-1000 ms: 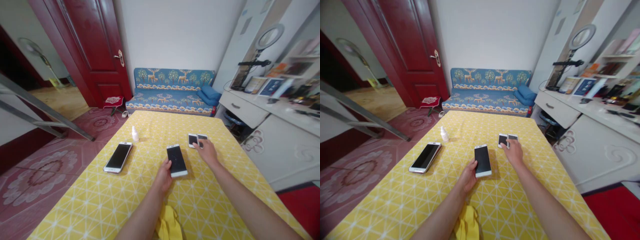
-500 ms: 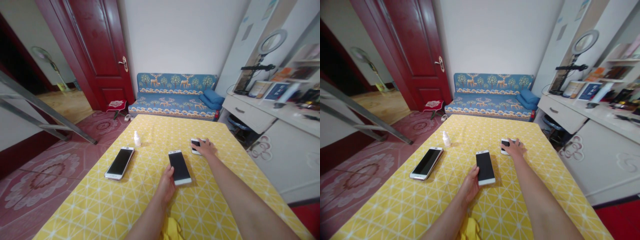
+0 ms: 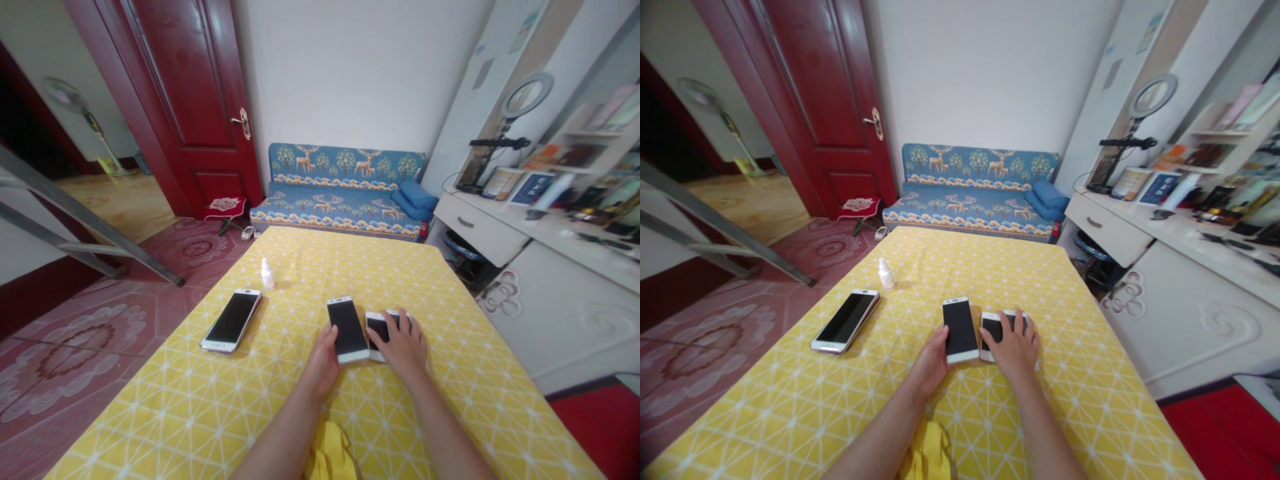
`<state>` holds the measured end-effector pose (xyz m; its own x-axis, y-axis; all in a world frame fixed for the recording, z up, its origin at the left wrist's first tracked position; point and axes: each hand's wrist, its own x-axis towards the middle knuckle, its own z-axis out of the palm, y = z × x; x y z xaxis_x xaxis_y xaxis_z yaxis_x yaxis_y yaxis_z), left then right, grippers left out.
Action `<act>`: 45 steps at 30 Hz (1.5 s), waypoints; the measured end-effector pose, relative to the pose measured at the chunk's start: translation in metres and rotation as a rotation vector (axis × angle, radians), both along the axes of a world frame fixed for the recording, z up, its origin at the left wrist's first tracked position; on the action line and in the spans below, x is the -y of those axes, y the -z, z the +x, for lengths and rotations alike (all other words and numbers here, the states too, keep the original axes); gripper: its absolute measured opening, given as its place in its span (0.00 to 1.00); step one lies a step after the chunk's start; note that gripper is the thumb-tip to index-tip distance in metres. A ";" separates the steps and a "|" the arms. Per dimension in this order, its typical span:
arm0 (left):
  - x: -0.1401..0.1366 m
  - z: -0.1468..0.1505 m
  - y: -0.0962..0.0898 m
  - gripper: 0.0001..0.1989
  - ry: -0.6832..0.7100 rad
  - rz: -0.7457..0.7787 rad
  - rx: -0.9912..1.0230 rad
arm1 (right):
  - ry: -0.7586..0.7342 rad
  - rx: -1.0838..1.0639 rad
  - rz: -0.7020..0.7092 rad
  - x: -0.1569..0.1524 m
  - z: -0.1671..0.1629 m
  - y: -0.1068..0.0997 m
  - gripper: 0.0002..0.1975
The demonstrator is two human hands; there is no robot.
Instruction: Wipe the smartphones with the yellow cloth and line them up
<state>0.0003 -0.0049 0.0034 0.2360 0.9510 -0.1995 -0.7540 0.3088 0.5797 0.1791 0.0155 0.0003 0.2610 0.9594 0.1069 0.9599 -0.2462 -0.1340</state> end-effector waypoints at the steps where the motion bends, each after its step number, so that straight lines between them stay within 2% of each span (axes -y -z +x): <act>1: 0.000 0.000 0.001 0.18 0.002 0.005 0.001 | 0.000 0.007 0.000 0.011 0.001 0.000 0.30; 4: 0.001 -0.001 0.004 0.18 0.007 -0.010 0.000 | 0.011 0.008 0.007 0.032 0.011 -0.004 0.27; 7: 0.002 -0.002 0.005 0.19 0.002 -0.027 -0.005 | 0.094 -0.007 -0.012 0.043 0.029 -0.014 0.32; 13: 0.003 -0.003 0.001 0.19 0.001 -0.043 -0.012 | 0.225 0.012 -0.147 0.055 0.068 -0.032 0.32; 17: 0.004 -0.002 -0.001 0.20 0.035 0.008 -0.022 | 0.246 -0.159 -0.265 0.055 0.086 -0.039 0.37; 20: 0.004 -0.002 0.000 0.19 0.047 0.037 -0.023 | 0.256 -0.252 -0.364 0.054 0.095 -0.045 0.32; 23: 0.004 -0.002 0.000 0.18 0.060 0.074 -0.010 | 0.238 -0.212 -0.289 0.055 0.097 -0.049 0.21; 25: 0.004 -0.002 -0.001 0.19 0.069 0.083 -0.009 | 0.208 -0.230 -0.136 0.056 0.092 -0.051 0.17; 28: 0.005 -0.001 -0.003 0.19 0.075 0.078 -0.019 | 0.109 -0.372 0.101 0.052 0.068 -0.054 0.16; 31: 0.007 -0.001 -0.004 0.18 0.085 0.094 -0.041 | -0.075 -0.598 0.221 0.042 0.028 -0.053 0.17; 34: 0.009 0.000 -0.005 0.19 0.113 0.132 -0.069 | -0.209 -0.774 0.217 0.029 -0.013 -0.047 0.17; 38: 0.010 0.001 -0.005 0.21 0.125 0.180 -0.105 | -0.225 -0.818 0.172 0.017 -0.044 -0.039 0.15; 42: 0.008 0.001 -0.002 0.24 0.096 0.167 -0.140 | -0.175 -0.728 0.219 0.016 -0.045 -0.041 0.16; 45: 0.007 0.001 -0.001 0.24 0.065 0.146 -0.131 | -0.058 -0.480 0.257 0.021 -0.033 -0.049 0.18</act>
